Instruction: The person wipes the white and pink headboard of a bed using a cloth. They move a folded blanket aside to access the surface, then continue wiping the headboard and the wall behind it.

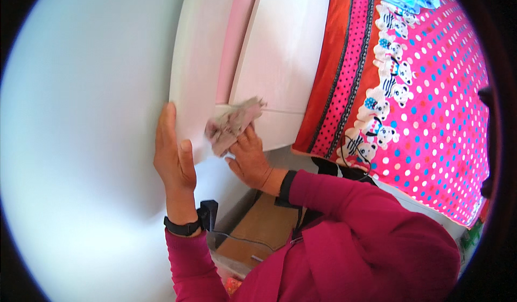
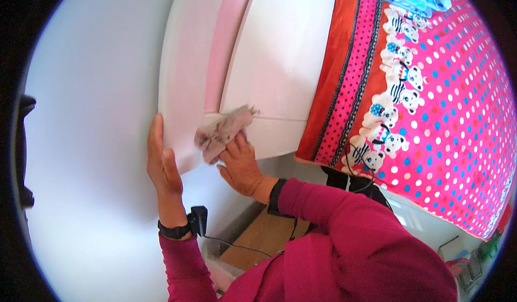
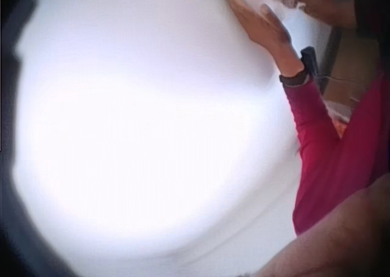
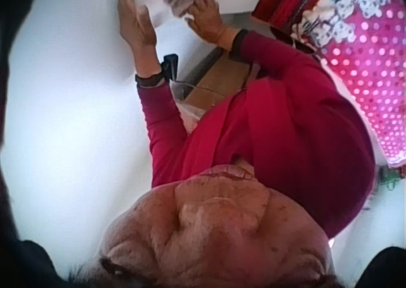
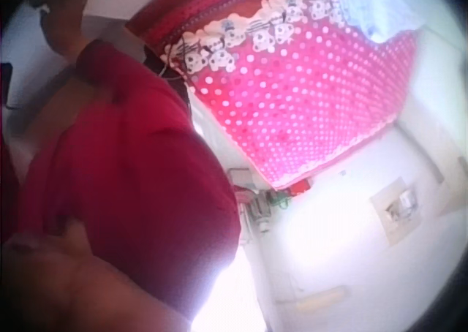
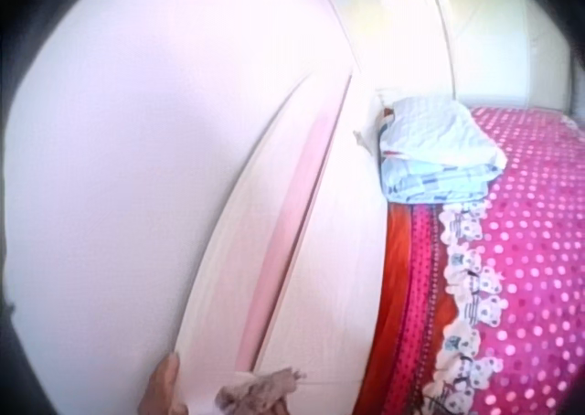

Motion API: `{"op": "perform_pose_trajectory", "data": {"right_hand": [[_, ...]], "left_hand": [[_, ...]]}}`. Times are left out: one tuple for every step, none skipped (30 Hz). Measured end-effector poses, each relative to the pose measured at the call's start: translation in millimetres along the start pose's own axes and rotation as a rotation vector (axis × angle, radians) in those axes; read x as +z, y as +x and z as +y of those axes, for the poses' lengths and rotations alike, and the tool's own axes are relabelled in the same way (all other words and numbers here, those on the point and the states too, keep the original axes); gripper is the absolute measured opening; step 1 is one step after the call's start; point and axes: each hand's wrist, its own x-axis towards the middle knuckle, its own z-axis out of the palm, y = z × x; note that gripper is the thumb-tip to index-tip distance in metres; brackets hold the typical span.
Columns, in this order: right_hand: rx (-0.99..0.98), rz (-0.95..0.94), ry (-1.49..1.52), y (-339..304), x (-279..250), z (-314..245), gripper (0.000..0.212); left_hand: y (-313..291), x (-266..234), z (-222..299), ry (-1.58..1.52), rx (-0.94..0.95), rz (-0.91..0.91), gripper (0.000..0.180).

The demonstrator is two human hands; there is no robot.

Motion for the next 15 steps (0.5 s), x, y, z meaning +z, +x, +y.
{"op": "perform_pose_trajectory", "data": {"right_hand": [[-0.084, 0.031, 0.006, 5.8, 3.0, -1.5, 0.046], [-0.169, 0.060, 0.012, 12.9, 6.8, -2.1, 0.045], [-0.260, 0.110, 0.032, 18.9, 11.2, -3.4, 0.044], [-0.305, 0.149, 0.149, 23.0, 15.7, -7.2, 0.045], [-0.334, 0.145, 0.149, 27.3, 18.6, -10.1, 0.042], [-0.373, 0.165, 0.159, 31.4, 19.7, -11.2, 0.040], [-0.401, 0.159, 0.152, 35.0, 18.3, -10.0, 0.039], [-0.431, 0.154, 0.137, 39.2, 15.8, -7.8, 0.038], [-0.466, 0.168, 0.113, 43.8, 13.1, -5.1, 0.037], [-0.479, 0.147, 0.134, 48.2, 9.8, -2.6, 0.036], [-0.497, 0.144, 0.147, 52.1, 6.2, -0.5, 0.035], [-0.507, 0.129, 0.159, 57.3, 3.3, 1.1, 0.034], [-0.503, 0.138, 0.123, 63.8, 2.0, 2.0, 0.032], [-0.504, 0.180, 0.120, 71.8, 0.6, 3.4, 0.031], [-0.492, 0.192, 0.109, 79.0, -0.7, 4.0, 0.031]], "left_hand": [[0.2, -0.6, 0.3, 0.001, 0.006, -0.004, 0.072], [0.5, -1.3, 0.7, 0.004, 0.010, -0.008, 0.073], [0.8, -1.6, 0.7, 0.034, 0.001, -0.013, 0.076], [0.7, -2.1, 1.2, 0.029, -0.009, -0.018, 0.076], [0.7, -2.3, 1.6, 0.018, -0.019, -0.021, 0.076], [0.7, -2.5, 1.9, -0.002, -0.026, -0.022, 0.077], [1.4, -2.4, 1.9, -0.040, -0.012, -0.020, 0.077], [1.6, -2.9, 2.1, -0.029, -0.015, -0.023, 0.076], [1.5, -3.2, 2.5, -0.026, -0.015, -0.027, 0.076], [1.6, -3.6, 3.0, -0.030, -0.014, -0.028, 0.076], [1.7, -3.4, 3.3, -0.019, -0.011, -0.028, 0.076], [1.7, -3.7, 4.1, -0.028, -0.025, -0.037, 0.076], [1.0, -3.9, 5.1, -0.045, -0.039, -0.041, 0.076], [1.3, -4.2, 5.9, -0.063, -0.054, -0.046, 0.076], [1.6, -4.5, 6.5, -0.061, -0.049, -0.043, 0.076]]}}
